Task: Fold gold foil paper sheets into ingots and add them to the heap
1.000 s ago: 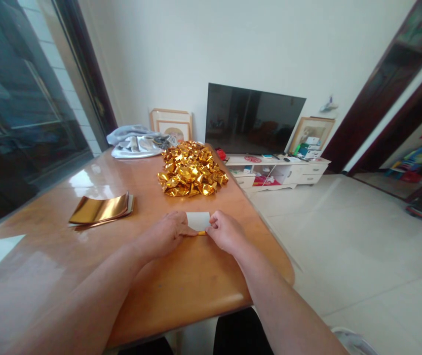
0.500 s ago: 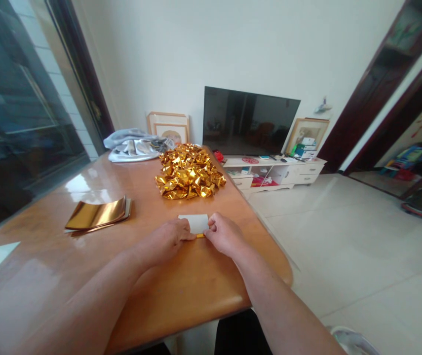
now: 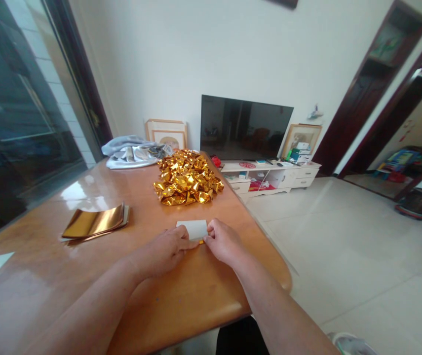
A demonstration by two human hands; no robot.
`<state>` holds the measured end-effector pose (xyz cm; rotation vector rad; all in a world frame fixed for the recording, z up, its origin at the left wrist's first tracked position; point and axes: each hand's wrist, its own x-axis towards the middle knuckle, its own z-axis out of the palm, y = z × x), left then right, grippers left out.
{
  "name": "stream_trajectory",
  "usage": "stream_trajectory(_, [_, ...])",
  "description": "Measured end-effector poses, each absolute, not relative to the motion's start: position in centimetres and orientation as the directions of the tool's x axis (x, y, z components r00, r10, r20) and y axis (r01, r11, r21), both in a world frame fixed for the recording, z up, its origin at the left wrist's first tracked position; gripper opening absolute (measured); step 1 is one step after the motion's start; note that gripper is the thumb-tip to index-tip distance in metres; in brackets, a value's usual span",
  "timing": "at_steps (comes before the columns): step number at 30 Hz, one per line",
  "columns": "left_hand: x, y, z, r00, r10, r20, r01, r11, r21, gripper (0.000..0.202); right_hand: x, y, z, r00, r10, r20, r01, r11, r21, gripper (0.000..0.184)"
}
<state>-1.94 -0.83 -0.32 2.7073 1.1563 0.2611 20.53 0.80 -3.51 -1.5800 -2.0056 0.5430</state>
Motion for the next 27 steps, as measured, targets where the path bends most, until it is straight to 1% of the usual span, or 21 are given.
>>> stream_trajectory(4, [-1.9,-1.0,-0.3,0.67,0.738,0.078,0.709,-0.668,0.226,0.042,20.8,0.9,-3.2,-0.184,0.968,0.169,0.754,0.249,-0.608,0.002])
stream_trajectory(7, [-1.8,-1.3,-0.1,0.656,0.75,0.078,0.726,-0.656,0.203,0.042,21.0,0.3,-2.5,-0.183,0.963,0.2,0.772,0.267,-0.577,0.013])
stream_trajectory(8, [-1.8,-1.4,0.1,0.654,0.753,0.078,0.731,-0.655,0.194,0.042,20.9,-0.2,-2.2,-0.193,0.955,0.225,0.787,0.288,-0.545,0.015])
stream_trajectory(12, [-1.7,-1.6,0.6,0.655,0.751,0.083,0.733,-0.659,0.17,0.043,19.7,-3.0,-1.3,-0.312,0.89,0.333,0.844,0.42,-0.333,0.022])
stream_trajectory(14, [-1.8,-1.6,0.7,0.658,0.748,0.088,0.729,-0.662,0.174,0.042,19.0,-4.4,-1.1,-0.373,0.877,0.304,0.854,0.452,-0.256,0.025])
stream_trajectory(16, [-1.9,-1.6,0.6,0.658,0.747,0.097,0.725,-0.663,0.187,0.04,18.5,-5.3,-1.0,-0.387,0.882,0.271,0.866,0.448,-0.223,0.026])
stream_trajectory(19, [-1.9,-1.3,0.3,0.656,0.745,0.12,0.714,-0.664,0.221,0.04,18.5,-5.5,-1.2,-0.371,0.892,0.257,0.874,0.429,-0.23,0.029])
stream_trajectory(22, [-1.9,-0.9,-0.2,0.638,0.753,0.157,0.702,-0.654,0.282,0.041,19.0,-4.9,-1.5,-0.351,0.898,0.266,0.864,0.42,-0.279,0.03])
stream_trajectory(25, [-1.9,-0.3,-0.6,0.586,0.79,0.181,0.716,-0.609,0.342,0.035,19.4,-4.3,-1.5,-0.347,0.902,0.257,0.855,0.417,-0.308,0.03])
stream_trajectory(27, [-2.0,0.1,-0.9,0.548,0.817,0.181,0.733,-0.573,0.366,0.032,19.3,-4.1,-1.4,-0.349,0.902,0.255,0.856,0.417,-0.305,0.029])
